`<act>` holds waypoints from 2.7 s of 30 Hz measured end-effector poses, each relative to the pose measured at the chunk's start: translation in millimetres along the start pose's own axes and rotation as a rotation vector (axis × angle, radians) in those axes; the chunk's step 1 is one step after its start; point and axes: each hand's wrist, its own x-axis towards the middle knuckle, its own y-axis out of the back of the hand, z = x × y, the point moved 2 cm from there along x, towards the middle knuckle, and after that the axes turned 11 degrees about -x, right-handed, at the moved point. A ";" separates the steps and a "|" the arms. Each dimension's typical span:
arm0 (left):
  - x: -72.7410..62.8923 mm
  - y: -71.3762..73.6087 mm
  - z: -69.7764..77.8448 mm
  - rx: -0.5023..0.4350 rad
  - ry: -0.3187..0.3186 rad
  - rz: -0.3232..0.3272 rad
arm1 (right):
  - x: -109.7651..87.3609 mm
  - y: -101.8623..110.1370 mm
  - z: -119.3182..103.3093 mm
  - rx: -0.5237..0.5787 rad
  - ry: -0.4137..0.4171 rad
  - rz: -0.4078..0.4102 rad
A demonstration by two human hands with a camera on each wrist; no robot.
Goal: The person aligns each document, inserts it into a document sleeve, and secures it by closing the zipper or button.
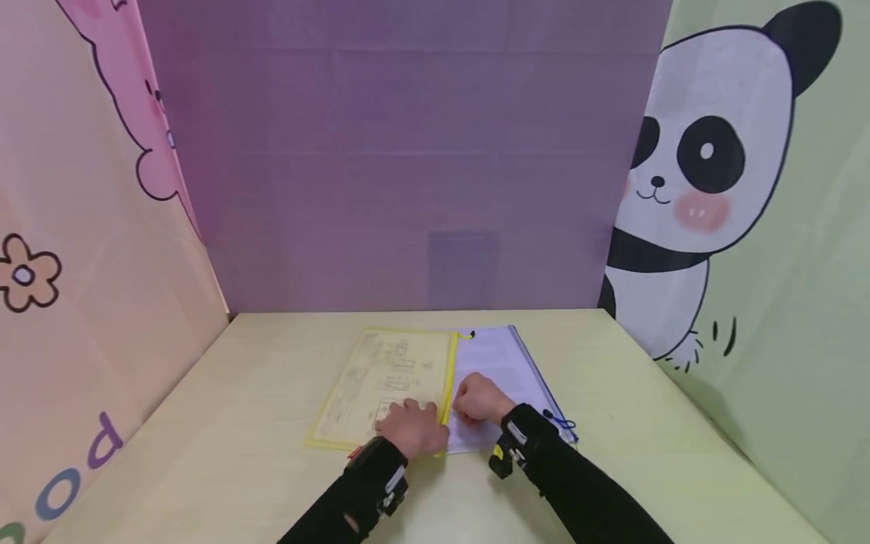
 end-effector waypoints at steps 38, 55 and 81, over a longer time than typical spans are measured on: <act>3.5 19.6 -43.6 -0.006 -0.258 -0.377 | -3.6 59.8 85.0 -0.643 0.022 0.114; 3.7 21.6 -45.8 -0.040 -0.223 -0.370 | -9.0 69.5 94.4 -0.778 0.052 0.268; 2.0 18.7 -45.4 -0.058 -0.201 -0.363 | 0.6 62.0 99.9 -0.562 -0.060 0.085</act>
